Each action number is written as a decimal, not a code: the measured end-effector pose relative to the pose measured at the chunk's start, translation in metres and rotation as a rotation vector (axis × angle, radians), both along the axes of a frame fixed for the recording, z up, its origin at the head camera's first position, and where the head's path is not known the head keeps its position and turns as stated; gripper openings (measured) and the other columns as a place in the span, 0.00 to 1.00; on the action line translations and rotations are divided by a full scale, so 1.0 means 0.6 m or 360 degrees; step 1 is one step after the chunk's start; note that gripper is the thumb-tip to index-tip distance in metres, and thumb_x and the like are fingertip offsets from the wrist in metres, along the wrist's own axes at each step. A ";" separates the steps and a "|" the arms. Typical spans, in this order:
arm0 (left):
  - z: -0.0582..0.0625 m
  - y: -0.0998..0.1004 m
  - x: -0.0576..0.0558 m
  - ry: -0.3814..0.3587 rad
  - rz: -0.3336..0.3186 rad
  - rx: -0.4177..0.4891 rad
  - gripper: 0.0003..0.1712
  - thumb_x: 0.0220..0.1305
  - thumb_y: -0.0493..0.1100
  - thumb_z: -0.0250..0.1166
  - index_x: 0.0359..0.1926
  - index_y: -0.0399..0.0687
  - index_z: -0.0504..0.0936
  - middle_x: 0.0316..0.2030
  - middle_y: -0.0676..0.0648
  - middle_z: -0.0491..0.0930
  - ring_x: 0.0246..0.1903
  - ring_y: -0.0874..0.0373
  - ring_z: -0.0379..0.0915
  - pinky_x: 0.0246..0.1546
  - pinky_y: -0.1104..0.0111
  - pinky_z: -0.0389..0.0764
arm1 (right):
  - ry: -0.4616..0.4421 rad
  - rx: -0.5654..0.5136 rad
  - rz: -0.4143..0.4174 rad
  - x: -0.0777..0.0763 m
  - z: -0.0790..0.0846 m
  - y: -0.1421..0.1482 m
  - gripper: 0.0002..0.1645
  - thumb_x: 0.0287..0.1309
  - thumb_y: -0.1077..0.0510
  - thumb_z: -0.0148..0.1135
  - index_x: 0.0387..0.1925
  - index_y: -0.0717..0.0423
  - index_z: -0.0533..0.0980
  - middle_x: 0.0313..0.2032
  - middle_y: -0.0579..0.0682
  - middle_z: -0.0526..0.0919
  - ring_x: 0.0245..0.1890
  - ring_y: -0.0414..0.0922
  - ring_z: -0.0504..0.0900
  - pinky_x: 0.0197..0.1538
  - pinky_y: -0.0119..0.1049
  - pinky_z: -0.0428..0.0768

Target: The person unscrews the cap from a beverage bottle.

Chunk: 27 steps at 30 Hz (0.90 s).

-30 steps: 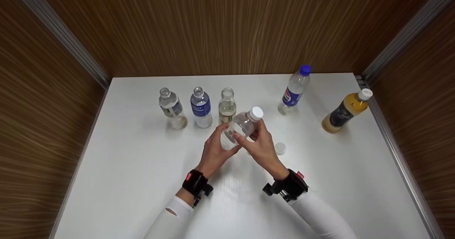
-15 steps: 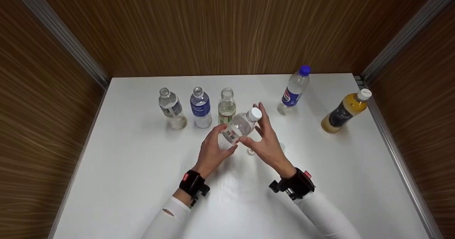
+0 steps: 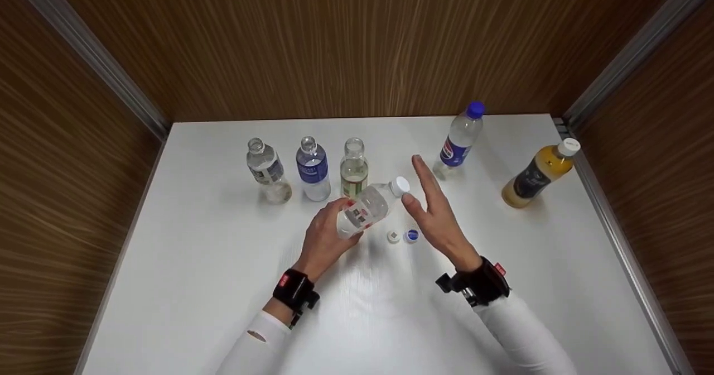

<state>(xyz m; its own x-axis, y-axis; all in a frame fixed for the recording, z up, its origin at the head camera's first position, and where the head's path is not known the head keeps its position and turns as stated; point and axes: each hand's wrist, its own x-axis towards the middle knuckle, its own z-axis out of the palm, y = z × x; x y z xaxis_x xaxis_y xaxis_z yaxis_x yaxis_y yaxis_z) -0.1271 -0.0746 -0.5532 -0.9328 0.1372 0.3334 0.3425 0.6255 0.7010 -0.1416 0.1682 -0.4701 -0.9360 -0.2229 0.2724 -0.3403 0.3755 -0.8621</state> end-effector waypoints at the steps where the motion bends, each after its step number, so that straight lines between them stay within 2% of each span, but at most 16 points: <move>1: 0.000 -0.001 0.000 0.0008 0.0002 -0.0018 0.43 0.50 0.42 0.83 0.65 0.43 0.74 0.56 0.42 0.81 0.55 0.47 0.79 0.56 0.51 0.79 | 0.0025 -0.0008 0.0010 -0.001 -0.001 0.001 0.58 0.67 0.20 0.46 0.82 0.54 0.53 0.80 0.55 0.54 0.79 0.54 0.53 0.76 0.61 0.55; 5: -0.004 -0.007 -0.001 0.0051 0.0000 -0.0098 0.42 0.48 0.43 0.84 0.63 0.41 0.75 0.54 0.41 0.82 0.52 0.46 0.80 0.53 0.50 0.80 | 0.0087 -0.0037 -0.0019 0.001 -0.001 -0.001 0.37 0.76 0.38 0.52 0.73 0.59 0.68 0.69 0.56 0.74 0.68 0.54 0.74 0.62 0.55 0.76; 9: -0.007 -0.009 0.001 0.0090 -0.0004 -0.0183 0.43 0.48 0.44 0.84 0.64 0.40 0.74 0.54 0.41 0.82 0.51 0.45 0.80 0.53 0.50 0.80 | 0.0146 0.0034 -0.0085 0.003 0.002 -0.005 0.23 0.73 0.52 0.60 0.63 0.59 0.78 0.52 0.52 0.85 0.51 0.48 0.84 0.49 0.43 0.84; 14: -0.009 -0.013 0.004 0.0111 -0.0022 -0.0221 0.44 0.48 0.43 0.84 0.64 0.41 0.74 0.55 0.41 0.82 0.51 0.46 0.80 0.54 0.51 0.79 | 0.0210 0.0048 -0.0082 0.002 0.000 -0.007 0.18 0.66 0.55 0.70 0.53 0.61 0.82 0.40 0.48 0.86 0.40 0.43 0.85 0.43 0.32 0.84; 20: -0.012 -0.017 0.004 0.0203 -0.0006 -0.0292 0.46 0.45 0.44 0.85 0.64 0.40 0.73 0.53 0.41 0.83 0.50 0.46 0.80 0.54 0.52 0.79 | 0.0193 0.0037 -0.0089 0.002 -0.001 -0.010 0.16 0.65 0.57 0.71 0.49 0.64 0.83 0.39 0.48 0.86 0.37 0.42 0.84 0.43 0.28 0.83; 24: -0.011 -0.020 0.001 0.0175 -0.0008 -0.0335 0.59 0.42 0.50 0.87 0.72 0.40 0.65 0.59 0.39 0.78 0.59 0.44 0.75 0.65 0.48 0.70 | 0.0204 0.0070 -0.0129 0.001 -0.002 -0.012 0.17 0.65 0.55 0.71 0.49 0.64 0.83 0.36 0.48 0.84 0.36 0.41 0.83 0.42 0.28 0.82; 27: -0.009 -0.021 0.000 0.0132 -0.0008 -0.0337 0.73 0.38 0.58 0.88 0.79 0.42 0.55 0.69 0.37 0.69 0.71 0.40 0.63 0.71 0.41 0.59 | 0.0230 0.0078 -0.0165 0.000 -0.006 -0.013 0.17 0.65 0.55 0.71 0.49 0.63 0.84 0.34 0.48 0.82 0.36 0.41 0.82 0.41 0.27 0.82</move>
